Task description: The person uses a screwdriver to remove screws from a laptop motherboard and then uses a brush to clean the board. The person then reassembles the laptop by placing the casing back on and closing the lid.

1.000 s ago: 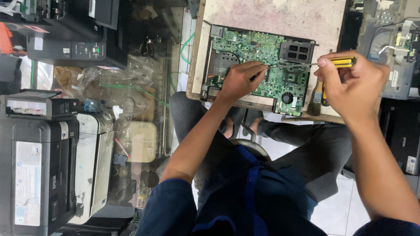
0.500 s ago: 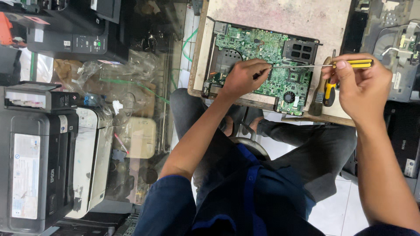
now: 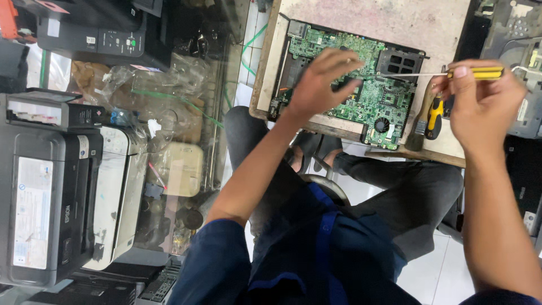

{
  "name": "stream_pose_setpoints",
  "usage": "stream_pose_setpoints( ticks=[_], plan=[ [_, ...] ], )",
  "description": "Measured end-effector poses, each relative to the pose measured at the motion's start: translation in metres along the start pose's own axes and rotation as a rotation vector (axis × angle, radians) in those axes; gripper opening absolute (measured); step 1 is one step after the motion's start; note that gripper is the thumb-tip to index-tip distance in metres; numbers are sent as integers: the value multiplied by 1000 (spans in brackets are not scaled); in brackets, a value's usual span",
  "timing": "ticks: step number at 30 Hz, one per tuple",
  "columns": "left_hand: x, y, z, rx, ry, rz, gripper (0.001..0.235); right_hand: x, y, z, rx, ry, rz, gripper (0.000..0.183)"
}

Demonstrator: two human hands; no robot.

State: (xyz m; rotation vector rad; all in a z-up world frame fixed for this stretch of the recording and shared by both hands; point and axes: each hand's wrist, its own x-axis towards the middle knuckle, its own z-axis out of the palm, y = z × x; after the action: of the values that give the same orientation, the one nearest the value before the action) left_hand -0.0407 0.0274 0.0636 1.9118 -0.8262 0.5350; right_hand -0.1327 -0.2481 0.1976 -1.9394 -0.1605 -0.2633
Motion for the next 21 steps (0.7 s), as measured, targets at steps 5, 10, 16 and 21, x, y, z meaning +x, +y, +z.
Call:
stream_pose_setpoints(
  ticks=[5,10,16,21],
  plan=[
    [-15,-20,-37,313,-249,-7,35,15,-2,8,-9,10,-21,22],
    [-29,-30,-32,348,-275,-14,25,26,-10,27,-83,-72,-97,16],
    [-31,-35,-27,450,-223,47,19,35,-15,40,-158,-111,-75,10],
    [-29,-30,-29,561,-277,71,26,41,-13,42,-176,-123,-85,12]
  ],
)
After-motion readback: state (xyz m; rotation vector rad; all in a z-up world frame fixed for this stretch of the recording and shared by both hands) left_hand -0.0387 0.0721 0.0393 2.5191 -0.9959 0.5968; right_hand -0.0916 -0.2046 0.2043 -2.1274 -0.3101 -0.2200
